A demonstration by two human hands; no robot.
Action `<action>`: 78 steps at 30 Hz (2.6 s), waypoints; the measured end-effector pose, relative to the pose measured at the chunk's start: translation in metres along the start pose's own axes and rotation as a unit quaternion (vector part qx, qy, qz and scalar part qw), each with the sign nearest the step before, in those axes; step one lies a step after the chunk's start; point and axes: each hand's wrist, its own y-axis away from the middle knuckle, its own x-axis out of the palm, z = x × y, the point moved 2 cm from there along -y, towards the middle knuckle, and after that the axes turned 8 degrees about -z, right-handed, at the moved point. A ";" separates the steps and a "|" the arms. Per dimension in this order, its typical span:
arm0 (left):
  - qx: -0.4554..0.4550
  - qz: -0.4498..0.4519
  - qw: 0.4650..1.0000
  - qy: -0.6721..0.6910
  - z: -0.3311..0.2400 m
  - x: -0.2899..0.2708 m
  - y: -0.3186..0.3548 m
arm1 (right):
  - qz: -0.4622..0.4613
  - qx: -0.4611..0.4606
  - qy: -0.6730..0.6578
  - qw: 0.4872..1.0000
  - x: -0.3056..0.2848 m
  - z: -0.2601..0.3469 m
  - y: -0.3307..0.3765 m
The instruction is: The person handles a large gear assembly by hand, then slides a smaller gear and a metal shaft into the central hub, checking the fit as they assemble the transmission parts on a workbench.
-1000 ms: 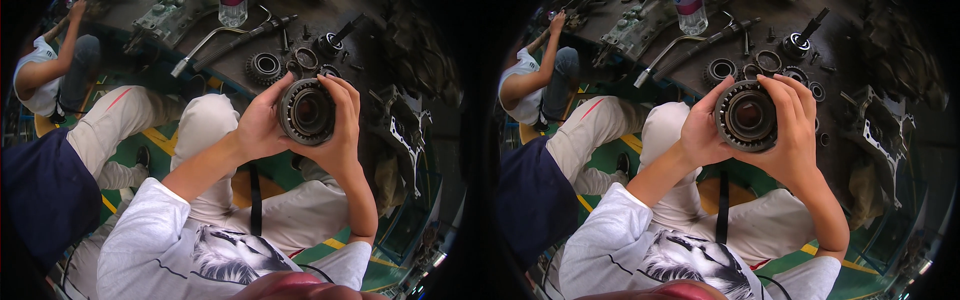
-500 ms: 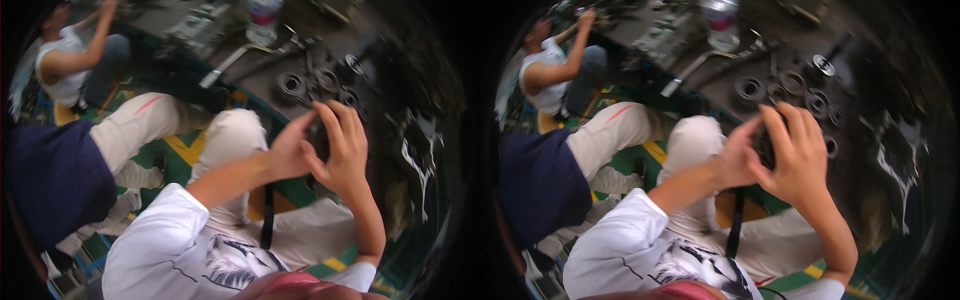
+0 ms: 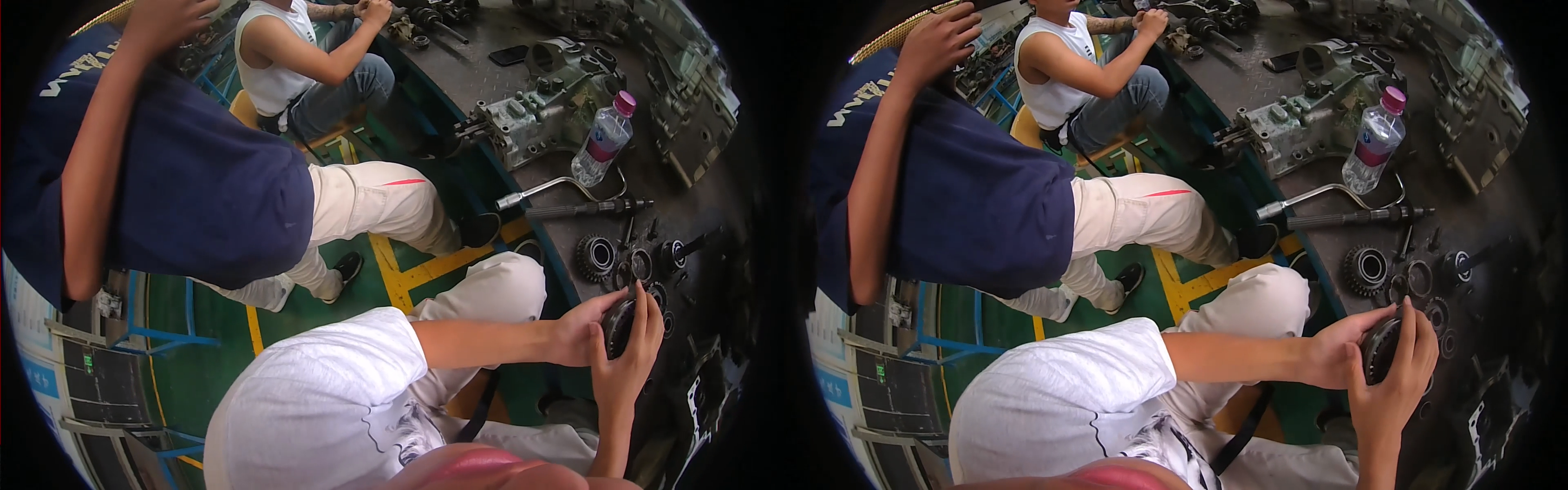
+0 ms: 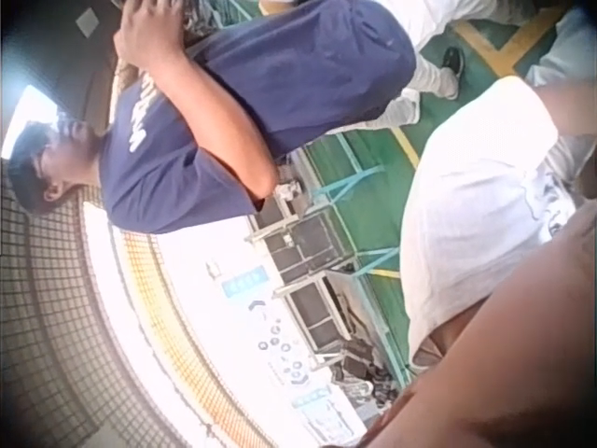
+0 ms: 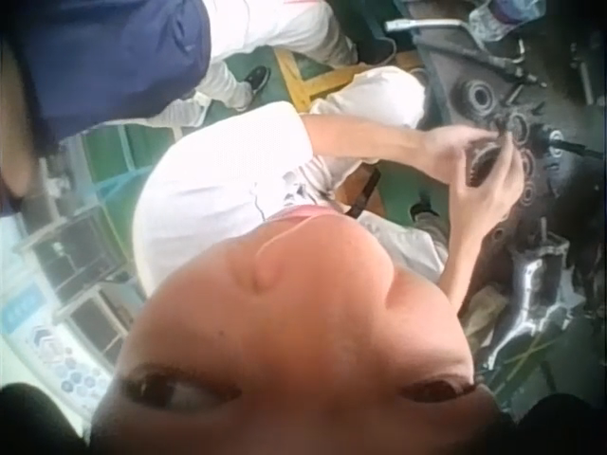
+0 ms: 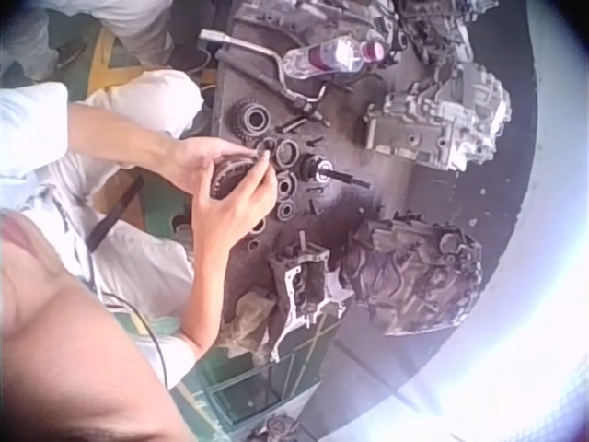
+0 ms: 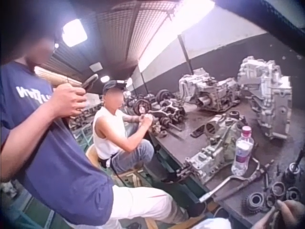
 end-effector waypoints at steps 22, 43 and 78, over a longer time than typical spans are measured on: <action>0.017 0.012 1.000 -0.010 0.003 0.003 -0.002 | -0.036 -0.037 -0.048 0.998 0.002 -0.005 -0.005; 0.014 -0.046 0.999 0.010 0.010 -0.003 -0.002 | -0.048 -0.073 -0.020 0.996 -0.002 -0.007 0.000; 0.017 -0.044 0.998 0.045 -0.016 0.014 0.012 | -0.090 -0.046 -0.105 0.989 -0.010 -0.020 -0.004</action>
